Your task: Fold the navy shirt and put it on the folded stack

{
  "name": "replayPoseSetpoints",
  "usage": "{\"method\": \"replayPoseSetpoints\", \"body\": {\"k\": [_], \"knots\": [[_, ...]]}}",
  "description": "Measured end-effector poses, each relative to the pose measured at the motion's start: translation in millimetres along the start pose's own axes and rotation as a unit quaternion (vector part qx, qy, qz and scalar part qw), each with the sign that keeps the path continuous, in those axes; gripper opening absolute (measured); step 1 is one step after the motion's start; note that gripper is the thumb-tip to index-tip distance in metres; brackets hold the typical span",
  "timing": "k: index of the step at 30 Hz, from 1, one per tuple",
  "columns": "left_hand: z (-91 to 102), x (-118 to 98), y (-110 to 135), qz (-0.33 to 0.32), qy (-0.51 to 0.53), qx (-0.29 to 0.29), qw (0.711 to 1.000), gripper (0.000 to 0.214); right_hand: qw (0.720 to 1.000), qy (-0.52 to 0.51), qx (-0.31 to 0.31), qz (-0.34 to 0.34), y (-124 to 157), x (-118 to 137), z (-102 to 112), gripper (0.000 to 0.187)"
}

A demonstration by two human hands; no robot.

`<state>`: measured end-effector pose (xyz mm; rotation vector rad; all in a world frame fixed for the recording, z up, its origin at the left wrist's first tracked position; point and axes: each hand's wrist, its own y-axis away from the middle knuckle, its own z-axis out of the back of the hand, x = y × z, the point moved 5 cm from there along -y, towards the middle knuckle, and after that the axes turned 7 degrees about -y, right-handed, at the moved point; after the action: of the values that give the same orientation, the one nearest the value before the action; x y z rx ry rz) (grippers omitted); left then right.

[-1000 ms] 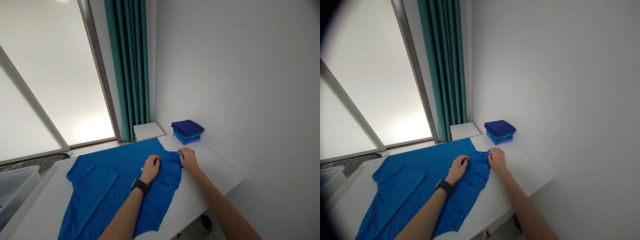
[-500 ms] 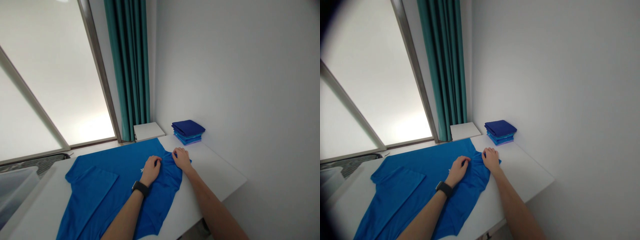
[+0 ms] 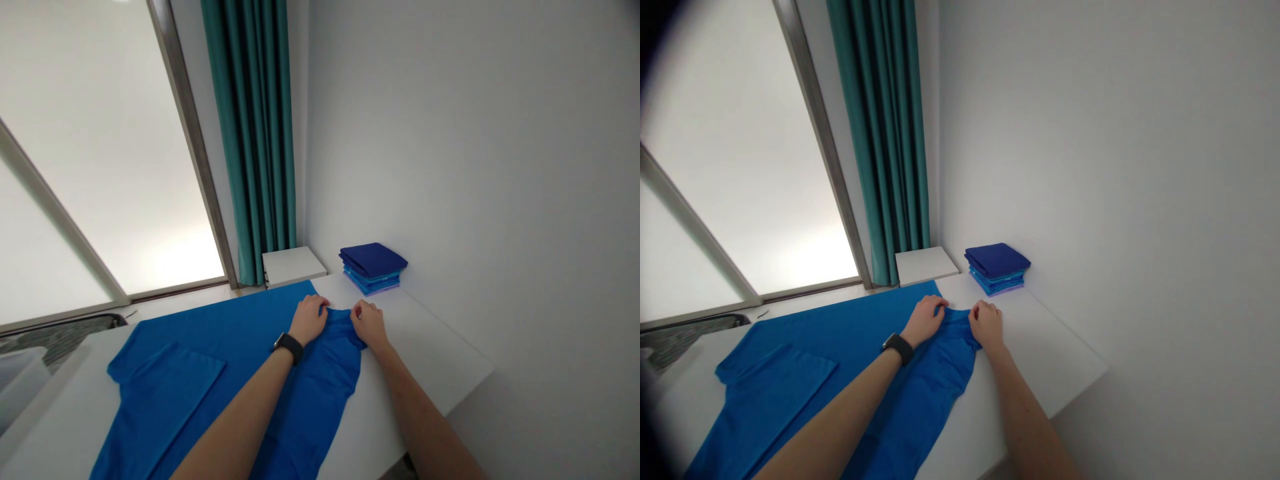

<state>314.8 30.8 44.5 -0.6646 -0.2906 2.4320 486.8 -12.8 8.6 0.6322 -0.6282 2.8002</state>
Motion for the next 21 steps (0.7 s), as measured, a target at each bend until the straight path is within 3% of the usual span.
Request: {"method": "replayPoseSetpoints", "body": {"k": [4, 9, 14, 21], "knots": [[-15.9, -2, -18, -0.046, -0.04, 0.03, 0.998, 0.022, 1.0, -0.002, 0.006, -0.001, -1, -1, -2, 0.007], [-31.7, 2, -24, -0.068, -0.068, 0.048, 0.994, 0.017, 1.0, 0.004, 0.019, -0.002, 0, 0, -2, 0.021], [-37.0, 9, -23, -0.068, -0.073, 0.044, 0.994, 0.013, 0.999, 0.031, 0.017, -0.018, 0, 5, 1, 0.013], [-35.3, 11, -21, -0.08, -0.055, 0.038, 0.994, 0.014, 0.998, 0.049, 0.026, -0.024, 0, 11, 3, 0.023]]}}
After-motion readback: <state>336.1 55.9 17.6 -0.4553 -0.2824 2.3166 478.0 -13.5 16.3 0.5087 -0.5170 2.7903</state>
